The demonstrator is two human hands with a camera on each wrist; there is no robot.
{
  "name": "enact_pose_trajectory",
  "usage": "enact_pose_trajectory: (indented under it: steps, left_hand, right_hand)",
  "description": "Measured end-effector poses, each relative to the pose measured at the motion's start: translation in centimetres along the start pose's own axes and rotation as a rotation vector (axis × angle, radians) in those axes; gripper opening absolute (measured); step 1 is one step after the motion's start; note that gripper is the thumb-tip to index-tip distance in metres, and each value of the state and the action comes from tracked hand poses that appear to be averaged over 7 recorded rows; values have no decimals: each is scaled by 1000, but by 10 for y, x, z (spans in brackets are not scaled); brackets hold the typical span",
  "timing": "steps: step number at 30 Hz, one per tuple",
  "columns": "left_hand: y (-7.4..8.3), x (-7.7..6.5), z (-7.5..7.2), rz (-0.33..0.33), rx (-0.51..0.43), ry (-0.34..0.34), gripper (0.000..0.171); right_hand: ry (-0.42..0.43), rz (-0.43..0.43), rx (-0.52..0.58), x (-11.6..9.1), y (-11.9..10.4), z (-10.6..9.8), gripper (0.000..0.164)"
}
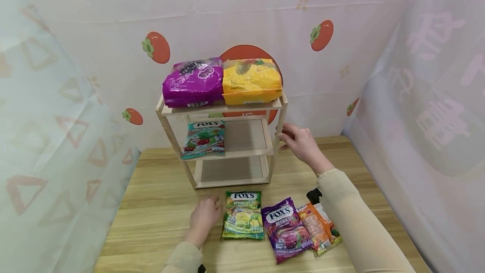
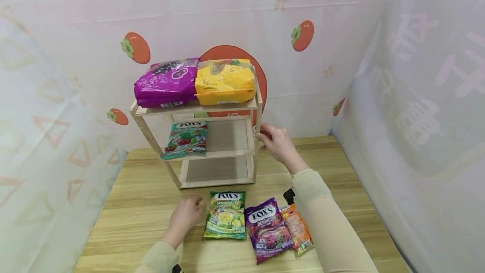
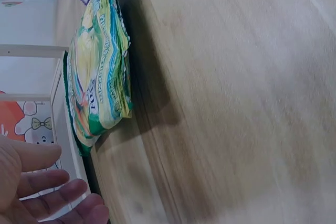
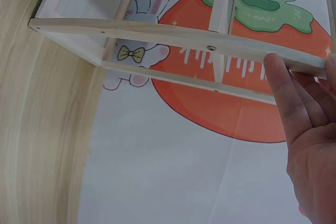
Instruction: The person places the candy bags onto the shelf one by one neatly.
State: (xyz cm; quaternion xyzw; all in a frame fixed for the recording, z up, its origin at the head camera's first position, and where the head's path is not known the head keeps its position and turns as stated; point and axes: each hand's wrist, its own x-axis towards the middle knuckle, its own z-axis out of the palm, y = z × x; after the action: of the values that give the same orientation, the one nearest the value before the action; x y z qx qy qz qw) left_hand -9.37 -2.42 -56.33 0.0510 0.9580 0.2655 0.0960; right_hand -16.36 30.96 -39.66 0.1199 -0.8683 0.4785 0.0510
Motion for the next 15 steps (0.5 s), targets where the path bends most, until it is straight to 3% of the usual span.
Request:
enact_pose_trajectory:
  steps: [9, 15]
  left_hand:
    - [3, -6, 8, -123, -80, -82, 41]
    - [2, -10, 14, -116, -86, -119, 46]
  right_hand:
    - [3, -8, -4, 0, 2, 1, 34]
    - [3, -2, -3, 0, 1, 1, 34]
